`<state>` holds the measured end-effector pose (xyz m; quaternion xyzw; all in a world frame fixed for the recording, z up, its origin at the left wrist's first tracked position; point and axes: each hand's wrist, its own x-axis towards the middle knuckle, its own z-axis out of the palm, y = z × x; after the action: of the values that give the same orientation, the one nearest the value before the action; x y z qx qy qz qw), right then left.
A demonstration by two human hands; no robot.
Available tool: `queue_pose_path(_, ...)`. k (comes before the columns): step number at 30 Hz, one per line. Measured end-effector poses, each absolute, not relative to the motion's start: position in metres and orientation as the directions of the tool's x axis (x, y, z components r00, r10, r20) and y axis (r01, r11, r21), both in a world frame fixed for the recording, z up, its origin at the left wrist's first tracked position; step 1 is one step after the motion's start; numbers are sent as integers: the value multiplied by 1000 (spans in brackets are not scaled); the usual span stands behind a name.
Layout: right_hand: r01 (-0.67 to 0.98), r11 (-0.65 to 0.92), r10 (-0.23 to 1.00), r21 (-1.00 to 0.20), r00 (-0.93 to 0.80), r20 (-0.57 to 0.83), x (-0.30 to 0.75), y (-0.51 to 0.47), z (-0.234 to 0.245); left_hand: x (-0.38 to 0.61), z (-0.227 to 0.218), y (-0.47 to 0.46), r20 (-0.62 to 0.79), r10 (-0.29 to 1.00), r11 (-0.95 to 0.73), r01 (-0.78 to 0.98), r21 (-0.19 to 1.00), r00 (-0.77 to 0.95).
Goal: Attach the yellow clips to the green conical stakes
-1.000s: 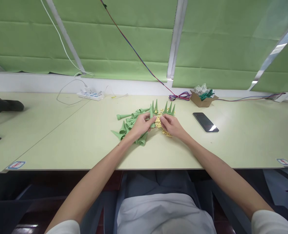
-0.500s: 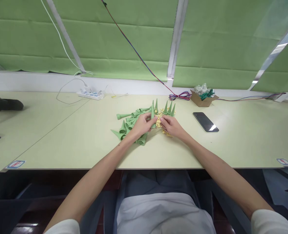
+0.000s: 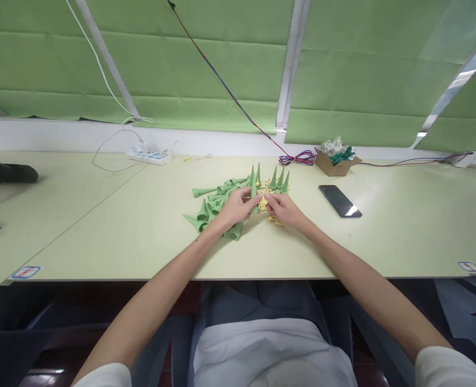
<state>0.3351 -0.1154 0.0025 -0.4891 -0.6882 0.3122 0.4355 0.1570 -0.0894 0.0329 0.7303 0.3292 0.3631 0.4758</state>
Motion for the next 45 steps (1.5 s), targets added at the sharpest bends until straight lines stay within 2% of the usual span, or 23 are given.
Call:
queue_pose_path(9, 423, 417, 908, -804, -154, 390, 334, -120, 10, 156, 30, -86, 243, 832, -337, 107, 935, 499)
queue_pose_path(15, 369, 438, 898, -819, -211, 386, 334, -123, 12, 157, 30, -86, 252, 831, -344, 102, 933, 496)
queue_pose_path(21, 413, 446, 895, -794, -203, 397, 334, -122, 11, 158, 32, -88, 236, 832, -332, 110, 937, 503)
queue_pose_path(36, 355, 296, 955, -887, -143, 261, 333, -119, 3, 158, 33, -92, 220, 820, -345, 149, 927, 528)
queue_pose_path(45, 383, 310, 951, -870, -124, 284, 333, -117, 3, 157, 30, -88, 236, 823, -353, 139, 925, 516)
